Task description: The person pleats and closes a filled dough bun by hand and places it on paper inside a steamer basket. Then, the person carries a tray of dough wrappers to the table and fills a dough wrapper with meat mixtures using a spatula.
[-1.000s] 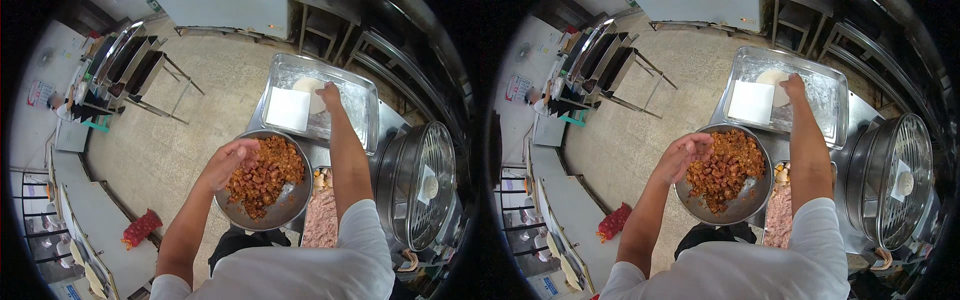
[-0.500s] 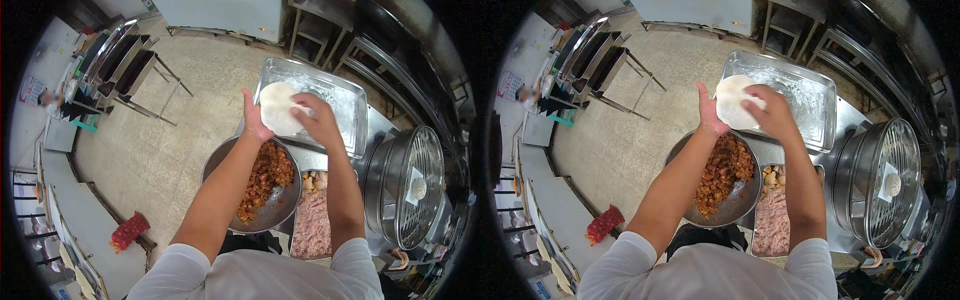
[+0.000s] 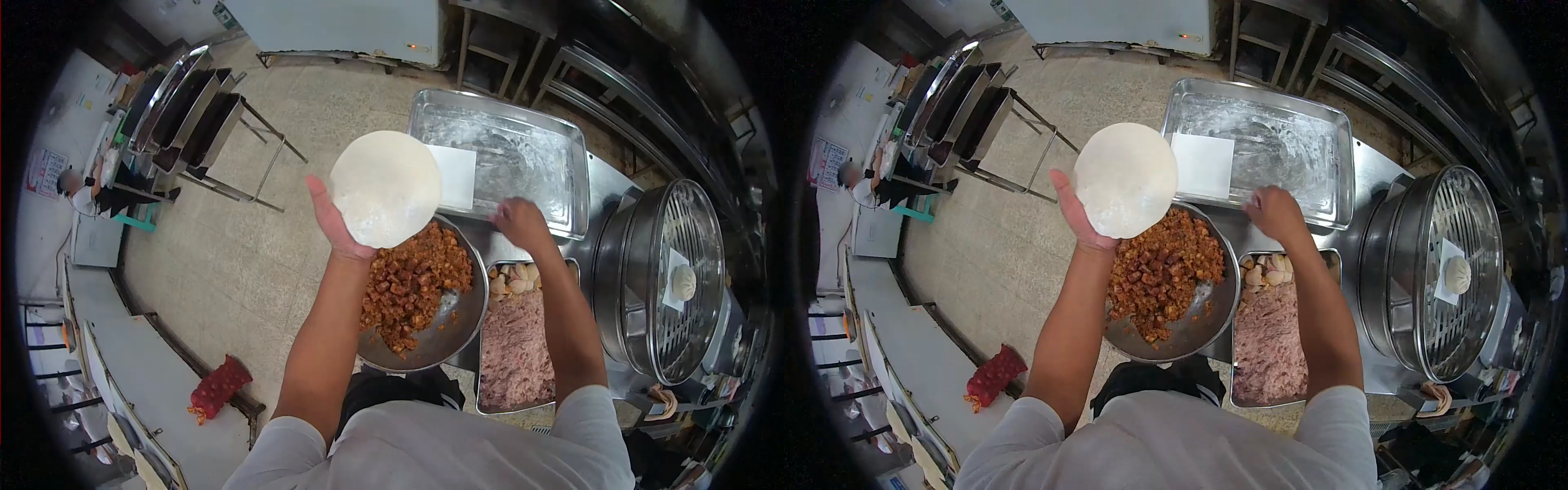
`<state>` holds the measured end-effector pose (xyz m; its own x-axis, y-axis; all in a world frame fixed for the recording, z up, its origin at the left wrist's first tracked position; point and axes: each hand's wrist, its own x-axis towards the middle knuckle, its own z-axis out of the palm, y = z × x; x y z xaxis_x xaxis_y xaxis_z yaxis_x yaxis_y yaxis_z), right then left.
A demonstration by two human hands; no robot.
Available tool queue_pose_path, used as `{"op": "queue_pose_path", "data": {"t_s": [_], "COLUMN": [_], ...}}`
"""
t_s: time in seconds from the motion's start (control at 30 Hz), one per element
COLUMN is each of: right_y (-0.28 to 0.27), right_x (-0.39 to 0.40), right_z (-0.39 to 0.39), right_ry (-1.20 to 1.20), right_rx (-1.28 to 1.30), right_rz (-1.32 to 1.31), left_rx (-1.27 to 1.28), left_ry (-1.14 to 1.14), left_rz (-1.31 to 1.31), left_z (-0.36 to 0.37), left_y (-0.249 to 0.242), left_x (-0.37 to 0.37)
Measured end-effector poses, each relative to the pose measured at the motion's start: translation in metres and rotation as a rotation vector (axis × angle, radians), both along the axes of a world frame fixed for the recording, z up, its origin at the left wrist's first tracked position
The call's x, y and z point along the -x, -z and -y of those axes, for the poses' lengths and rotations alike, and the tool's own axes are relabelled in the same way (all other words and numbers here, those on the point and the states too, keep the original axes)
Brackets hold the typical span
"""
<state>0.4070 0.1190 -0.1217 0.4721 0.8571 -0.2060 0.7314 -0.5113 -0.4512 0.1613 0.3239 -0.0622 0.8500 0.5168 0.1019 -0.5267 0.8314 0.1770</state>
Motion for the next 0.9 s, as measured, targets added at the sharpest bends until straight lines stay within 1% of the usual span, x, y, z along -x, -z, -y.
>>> {"op": "queue_pose_path", "data": {"t_s": [0.07, 0.1, 0.13, 0.2, 0.27, 0.33, 0.4, 0.43, 0.5, 0.57, 0.6, 0.67, 0.73, 0.77, 0.8, 0.83, 0.87, 0.9], "right_y": [0.01, 0.02, 0.033, 0.081, 0.067, 0.073, 0.056, 0.057, 0.065, 0.073, 0.072, 0.062, 0.048, 0.009, -0.04, -0.026, -0.072, -0.102], "right_x": [-0.008, -0.011, -0.014, -0.031, -0.026, -0.024, -0.017, -0.016, -0.017, -0.02, -0.022, -0.034, -0.068, -0.085, -0.09, -0.13, -0.129, -0.136], "right_z": [-0.037, -0.054, -0.071, -0.108, -0.125, -0.134, -0.135, -0.139, -0.146, -0.149, -0.144, -0.13, -0.096, -0.06, -0.014, 0.026, 0.079, 0.124], "right_ry": [0.07, 0.081, 0.093, 0.241, 0.357, 0.35, 0.379, 0.38, 0.399, 0.324, 0.333, 0.444, 0.579, 0.705, 0.743, 0.891, 0.919, 1.065], "right_rx": [-0.036, -0.103, -0.169, -0.145, 0.058, 0.072, 0.054, 0.079, 0.102, 0.007, 0.01, -0.383, -0.641, -0.535, -0.538, -0.619, -0.811, -0.981], "right_rz": [-0.024, 0.013, 0.051, 0.087, 0.049, 0.099, 0.073, 0.059, 0.047, -0.084, -0.087, -0.083, 0.116, 0.017, 0.14, 0.257, 0.08, -0.13], "left_rx": [0.064, 0.064, 0.071, 0.071, 0.034, 0.046, 0.052, 0.063, 0.093, 0.07, 0.051, 0.039, 0.026, 0.042, 0.058, 0.059, 0.056, 0.051], "left_ry": [-0.115, -0.108, -0.125, -0.128, -0.168, -0.137, -0.158, -0.128, -0.188, -0.118, -0.07, -0.031, 0.004, 0.005, 0.004, -0.002, 0.032, 0.066], "left_rz": [-0.113, -0.119, -0.126, -0.127, -0.122, -0.127, -0.11, -0.11, -0.156, -0.109, -0.07, -0.059, -0.042, -0.042, -0.042, -0.041, 0.0, 0.043], "left_z": [0.002, 0.003, 0.005, 0.004, 0.003, -0.002, -0.004, -0.004, -0.007, -0.01, -0.009, -0.007, -0.005, -0.004, -0.002, 0.001, 0.004, 0.007], "left_y": [0.001, 0.004, 0.008, 0.012, 0.017, 0.021, 0.022, 0.024, 0.026, 0.027, 0.028, 0.023, 0.017, 0.014, 0.011, 0.009, 0.007, 0.005], "left_x": [0.009, 0.014, 0.019, 0.031, 0.049, 0.072, 0.084, 0.087, 0.089, 0.084, 0.084, 0.079, 0.07, 0.066, 0.061, 0.055, 0.05, 0.045]}}
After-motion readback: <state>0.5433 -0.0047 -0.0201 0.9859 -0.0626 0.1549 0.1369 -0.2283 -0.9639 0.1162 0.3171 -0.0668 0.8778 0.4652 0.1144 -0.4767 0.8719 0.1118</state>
